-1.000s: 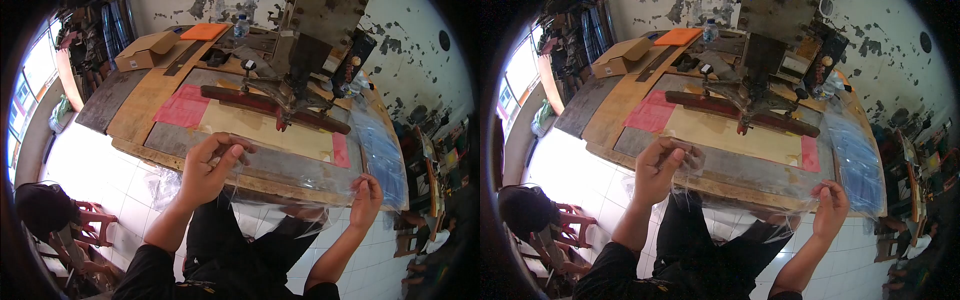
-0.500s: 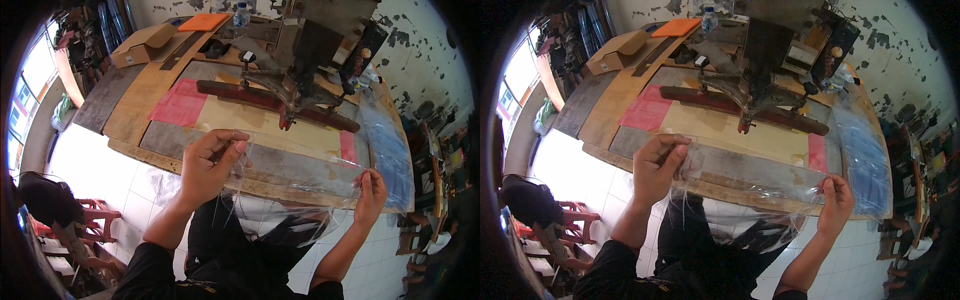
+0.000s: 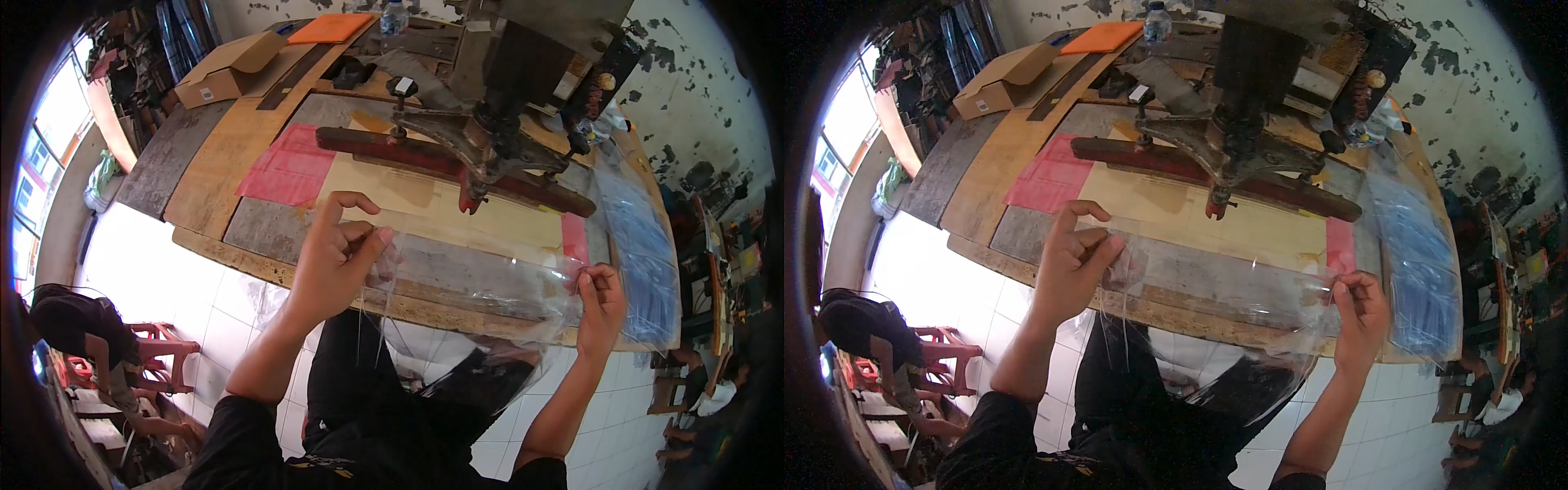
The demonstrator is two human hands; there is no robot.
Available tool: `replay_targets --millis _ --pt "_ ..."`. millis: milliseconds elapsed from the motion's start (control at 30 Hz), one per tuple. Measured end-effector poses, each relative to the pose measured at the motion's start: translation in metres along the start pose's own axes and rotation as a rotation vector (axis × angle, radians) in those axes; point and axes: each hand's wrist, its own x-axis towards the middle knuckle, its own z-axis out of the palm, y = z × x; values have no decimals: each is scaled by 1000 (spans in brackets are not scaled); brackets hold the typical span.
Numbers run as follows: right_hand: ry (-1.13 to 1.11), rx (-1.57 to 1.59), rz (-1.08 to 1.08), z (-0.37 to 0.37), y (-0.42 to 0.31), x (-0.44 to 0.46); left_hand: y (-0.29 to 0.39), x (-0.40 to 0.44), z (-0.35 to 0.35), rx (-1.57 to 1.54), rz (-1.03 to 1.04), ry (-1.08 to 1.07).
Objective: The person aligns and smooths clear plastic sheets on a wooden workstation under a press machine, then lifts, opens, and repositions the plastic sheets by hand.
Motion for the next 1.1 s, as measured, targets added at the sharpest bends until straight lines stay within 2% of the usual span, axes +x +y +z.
replay_targets --millis 67,200,300,367,467,600,667,700,800,867,967,1000,1100 --pt "-102 -11 52 0 4 7 -4 7 -8 272 22 -50" --pt "-120 -161 64 14 15 24 -12 21 -11 292 -8 -51" --pt "-168 -278 69 23 28 42 -22 38 -17 423 -15 -68" --pt "-289 -489 -16 27 39 57 -27 53 -19 546 -7 -121" --pt "-373 -539 48 37 51 79 -42 76 -23 666 3 -233" --pt "-410 -614 69 40 46 84 -42 83 -25 701 58 -255" --pt "-377 -644 106 30 41 73 -30 68 -28 720 -114 -293" --pt "-376 -644 105 27 41 66 -33 63 -29 720 -112 -293" --pt "-332 -727 81 35 28 56 -46 61 -28 688 -57 -274" --pt "-313 -709 60 41 34 67 -59 73 -27 741 219 -182" --pt "-299 -753 -57 50 37 81 -74 98 -28 794 317 -214" --pt "-321 -776 -85 50 45 85 -71 100 -27 856 200 -269" --pt "-375 -860 -122 52 44 87 -83 99 -28 1012 264 -274"
